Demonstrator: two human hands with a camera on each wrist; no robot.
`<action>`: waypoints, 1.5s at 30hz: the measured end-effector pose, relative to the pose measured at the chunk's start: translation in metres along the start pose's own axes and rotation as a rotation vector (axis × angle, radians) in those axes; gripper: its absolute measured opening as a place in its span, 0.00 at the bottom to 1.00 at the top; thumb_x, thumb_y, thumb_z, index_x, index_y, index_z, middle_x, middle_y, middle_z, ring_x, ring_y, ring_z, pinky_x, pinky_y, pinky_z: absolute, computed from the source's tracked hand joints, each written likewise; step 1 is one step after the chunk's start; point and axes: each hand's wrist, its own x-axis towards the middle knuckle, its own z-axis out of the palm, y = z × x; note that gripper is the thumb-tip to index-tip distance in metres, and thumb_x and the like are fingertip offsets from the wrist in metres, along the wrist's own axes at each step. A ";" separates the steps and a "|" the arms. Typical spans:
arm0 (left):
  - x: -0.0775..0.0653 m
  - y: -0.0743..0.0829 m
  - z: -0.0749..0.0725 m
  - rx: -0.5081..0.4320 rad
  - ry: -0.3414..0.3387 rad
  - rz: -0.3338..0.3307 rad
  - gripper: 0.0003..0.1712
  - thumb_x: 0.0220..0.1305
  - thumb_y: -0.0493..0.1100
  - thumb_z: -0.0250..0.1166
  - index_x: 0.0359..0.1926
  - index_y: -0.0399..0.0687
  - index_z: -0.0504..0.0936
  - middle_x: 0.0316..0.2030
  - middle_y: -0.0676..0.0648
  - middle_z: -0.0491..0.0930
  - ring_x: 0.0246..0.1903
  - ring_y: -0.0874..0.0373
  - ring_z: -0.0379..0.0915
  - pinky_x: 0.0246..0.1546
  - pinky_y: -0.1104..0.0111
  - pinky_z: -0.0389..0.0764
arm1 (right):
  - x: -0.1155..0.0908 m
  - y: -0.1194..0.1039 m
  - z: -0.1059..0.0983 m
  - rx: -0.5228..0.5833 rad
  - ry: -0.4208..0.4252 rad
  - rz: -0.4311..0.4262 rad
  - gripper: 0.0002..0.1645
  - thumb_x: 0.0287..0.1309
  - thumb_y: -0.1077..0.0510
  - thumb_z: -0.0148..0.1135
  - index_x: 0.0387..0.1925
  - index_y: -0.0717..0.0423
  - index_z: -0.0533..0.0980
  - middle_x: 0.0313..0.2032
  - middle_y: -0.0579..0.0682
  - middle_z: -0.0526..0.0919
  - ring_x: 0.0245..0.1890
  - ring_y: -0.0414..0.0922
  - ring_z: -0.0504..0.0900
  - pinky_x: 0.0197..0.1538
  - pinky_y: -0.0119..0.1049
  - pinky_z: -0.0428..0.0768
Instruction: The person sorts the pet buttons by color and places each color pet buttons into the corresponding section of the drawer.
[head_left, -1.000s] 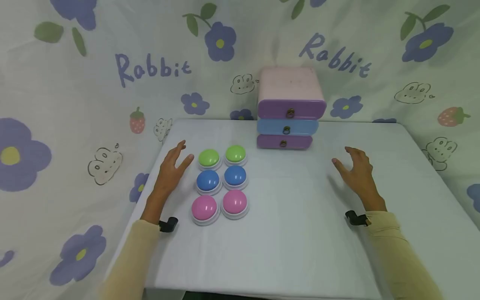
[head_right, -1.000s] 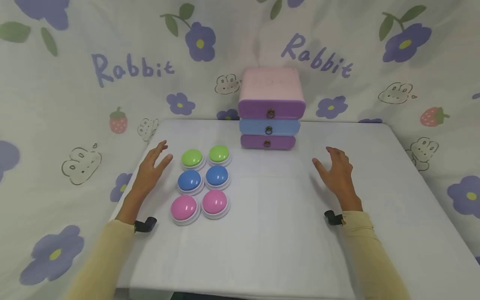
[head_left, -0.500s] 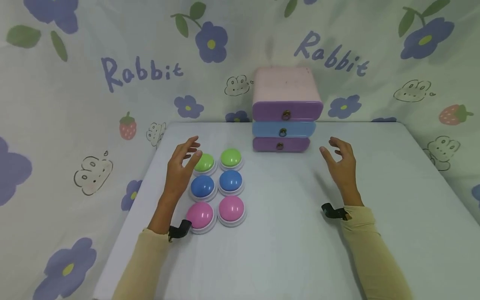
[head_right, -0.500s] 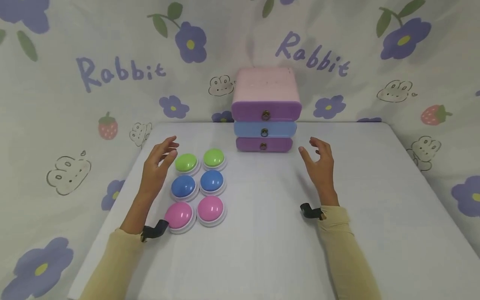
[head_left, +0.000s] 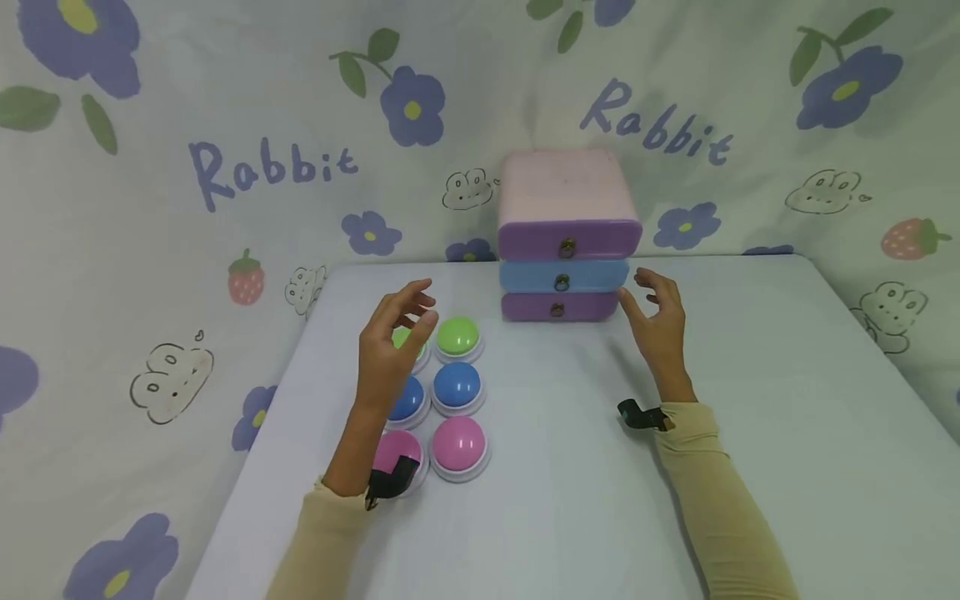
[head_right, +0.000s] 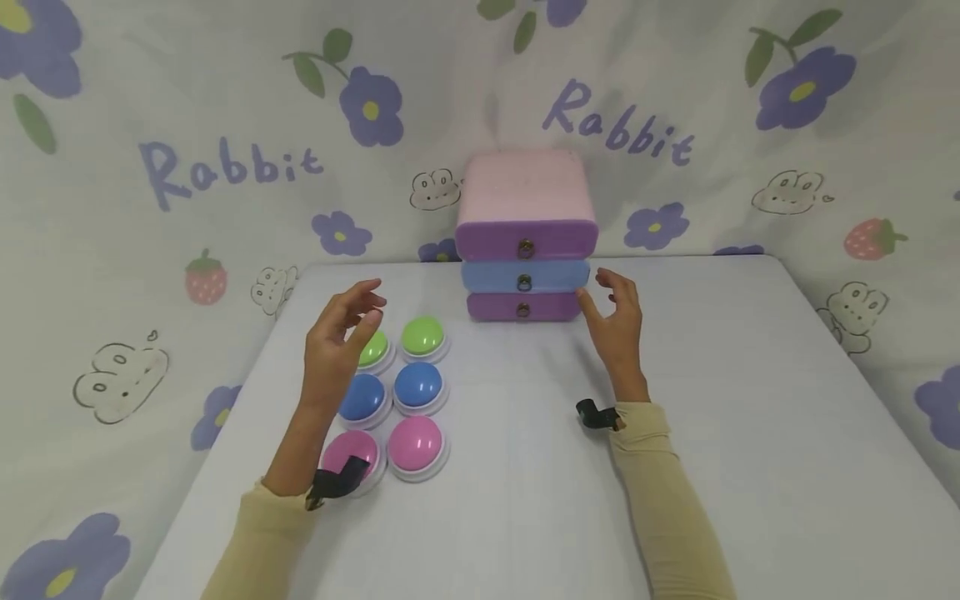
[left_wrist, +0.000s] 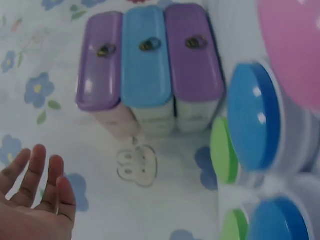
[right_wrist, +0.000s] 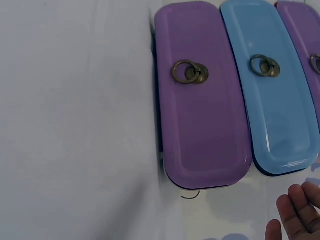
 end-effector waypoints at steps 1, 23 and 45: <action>0.000 -0.002 0.005 -0.012 0.002 0.005 0.23 0.67 0.32 0.60 0.63 0.33 0.75 0.47 0.33 0.78 0.49 0.40 0.72 0.50 0.53 0.72 | 0.002 0.001 0.001 0.003 -0.003 0.001 0.30 0.62 0.51 0.70 0.62 0.59 0.75 0.57 0.54 0.75 0.60 0.47 0.72 0.61 0.47 0.68; 0.014 -0.026 0.096 -0.330 -0.034 -0.031 0.18 0.70 0.30 0.59 0.58 0.28 0.77 0.45 0.36 0.75 0.43 0.51 0.73 0.48 0.63 0.75 | 0.042 0.016 -0.004 -0.048 -0.215 -0.026 0.29 0.62 0.49 0.69 0.63 0.54 0.77 0.57 0.49 0.77 0.59 0.46 0.72 0.61 0.47 0.69; 0.043 -0.054 0.159 -0.353 0.061 -0.074 0.17 0.69 0.38 0.64 0.54 0.30 0.80 0.42 0.41 0.77 0.41 0.51 0.75 0.47 0.65 0.78 | 0.060 0.026 -0.022 -0.099 -0.293 -0.031 0.27 0.60 0.49 0.71 0.60 0.48 0.80 0.54 0.44 0.80 0.52 0.40 0.75 0.56 0.35 0.72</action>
